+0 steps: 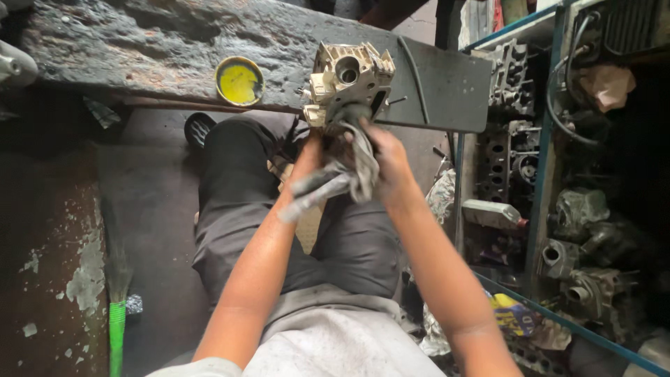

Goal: The person sits on the floor and cleans a metal engine cylinder head using a rag. They wipe the exterior surfaces and the interior bore of the part, then use a small metal tool to clean a specific area before wiping it again.

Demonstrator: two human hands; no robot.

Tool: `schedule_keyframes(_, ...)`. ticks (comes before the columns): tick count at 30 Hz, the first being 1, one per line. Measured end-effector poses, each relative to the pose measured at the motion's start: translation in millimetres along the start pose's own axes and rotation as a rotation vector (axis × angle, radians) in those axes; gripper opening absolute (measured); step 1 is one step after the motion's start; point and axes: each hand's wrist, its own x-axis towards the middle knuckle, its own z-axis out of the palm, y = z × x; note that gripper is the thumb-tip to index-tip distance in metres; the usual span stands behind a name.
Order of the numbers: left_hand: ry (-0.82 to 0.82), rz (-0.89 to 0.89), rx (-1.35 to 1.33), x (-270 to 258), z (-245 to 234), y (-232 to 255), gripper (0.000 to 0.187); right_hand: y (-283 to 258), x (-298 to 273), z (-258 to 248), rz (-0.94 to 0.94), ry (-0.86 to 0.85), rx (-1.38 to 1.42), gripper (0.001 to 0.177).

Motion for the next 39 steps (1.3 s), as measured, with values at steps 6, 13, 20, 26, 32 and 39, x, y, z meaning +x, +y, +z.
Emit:
schedule_keyframes(6,0.008,-0.053,0.040,4,1,1,0.054,21,-55,-4,-0.199,0.016,-0.434,0.025)
schedule_keyframes(13,-0.006,-0.090,-0.052,13,-13,26,0.054,-37,-12,38,-0.617,0.235,-1.294,0.017)
schedule_keyframes(20,0.000,-0.161,0.063,12,-7,17,0.037,-32,-6,24,-0.887,-0.104,-1.937,0.012)
schedule_keyframes(26,0.037,-0.031,0.013,4,12,-9,0.040,-2,25,-4,-0.136,0.153,-0.180,0.015)
schedule_keyframes(32,-0.015,-0.154,0.136,0,20,-21,0.037,36,-34,-27,0.071,0.093,-0.078,0.022)
schedule_keyframes(39,0.071,-0.091,0.170,10,-5,24,0.041,-39,-29,18,-0.318,0.127,-0.883,0.016)
